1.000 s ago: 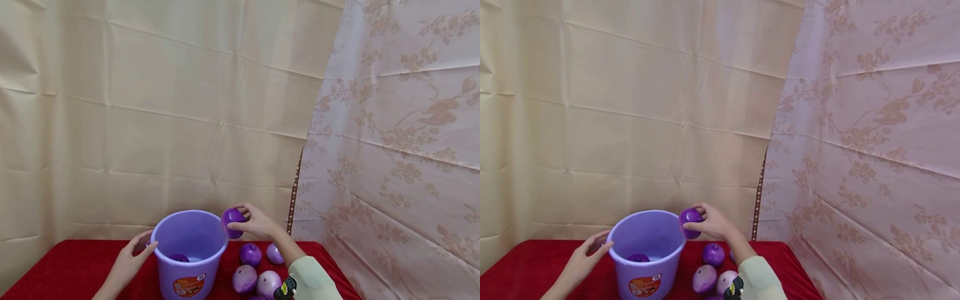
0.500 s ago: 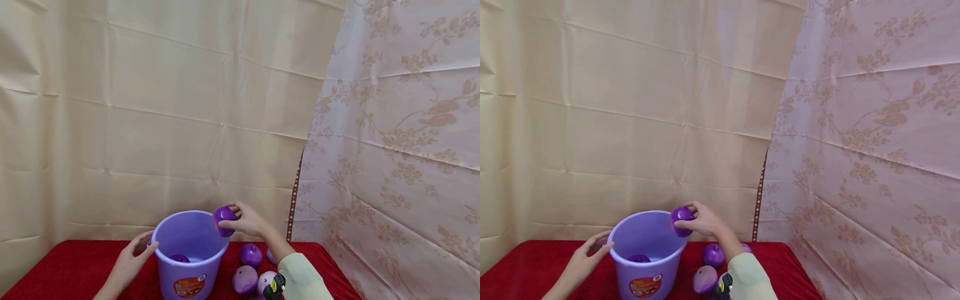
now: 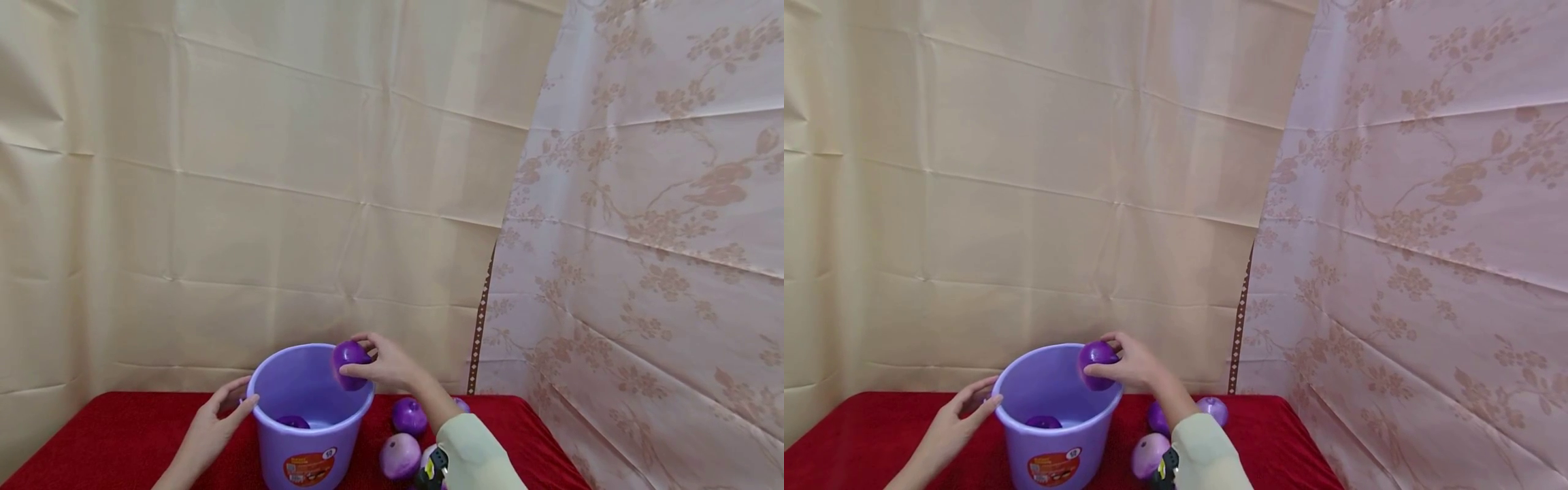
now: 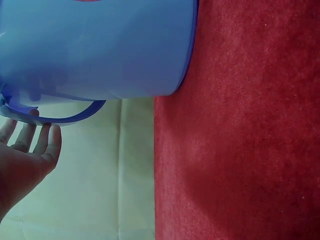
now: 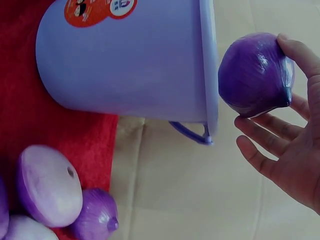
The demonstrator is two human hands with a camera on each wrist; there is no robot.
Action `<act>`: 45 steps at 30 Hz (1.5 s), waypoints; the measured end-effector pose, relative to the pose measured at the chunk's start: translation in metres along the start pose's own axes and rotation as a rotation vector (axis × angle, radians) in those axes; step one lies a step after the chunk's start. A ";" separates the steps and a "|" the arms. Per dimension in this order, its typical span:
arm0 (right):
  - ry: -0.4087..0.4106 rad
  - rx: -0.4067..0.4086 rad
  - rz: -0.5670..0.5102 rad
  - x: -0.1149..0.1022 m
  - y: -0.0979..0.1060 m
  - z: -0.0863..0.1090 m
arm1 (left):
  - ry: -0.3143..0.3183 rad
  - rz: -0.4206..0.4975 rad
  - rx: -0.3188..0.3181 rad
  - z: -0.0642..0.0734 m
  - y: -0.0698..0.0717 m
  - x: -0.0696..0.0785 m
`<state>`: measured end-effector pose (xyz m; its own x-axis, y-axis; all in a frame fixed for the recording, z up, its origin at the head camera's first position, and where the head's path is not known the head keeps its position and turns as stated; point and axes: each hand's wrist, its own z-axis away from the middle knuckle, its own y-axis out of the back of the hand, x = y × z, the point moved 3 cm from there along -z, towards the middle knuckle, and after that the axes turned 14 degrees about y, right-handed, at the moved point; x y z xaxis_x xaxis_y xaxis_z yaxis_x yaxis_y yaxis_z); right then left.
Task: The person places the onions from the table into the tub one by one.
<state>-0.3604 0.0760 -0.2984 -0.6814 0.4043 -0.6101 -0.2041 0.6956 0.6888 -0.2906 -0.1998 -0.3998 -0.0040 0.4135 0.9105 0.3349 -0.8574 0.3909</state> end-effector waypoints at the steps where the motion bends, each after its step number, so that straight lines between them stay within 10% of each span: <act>1: -0.002 0.001 -0.008 0.000 -0.002 -0.001 | 0.003 -0.003 -0.001 0.000 0.000 0.000; 45: 0.001 0.046 0.053 0.004 -0.062 -0.022 | -0.030 0.011 0.022 0.002 0.001 0.001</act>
<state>-0.3655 0.0214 -0.3351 -0.6908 0.4406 -0.5733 -0.1353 0.7001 0.7011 -0.2888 -0.1994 -0.3990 0.0277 0.4131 0.9102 0.3553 -0.8552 0.3773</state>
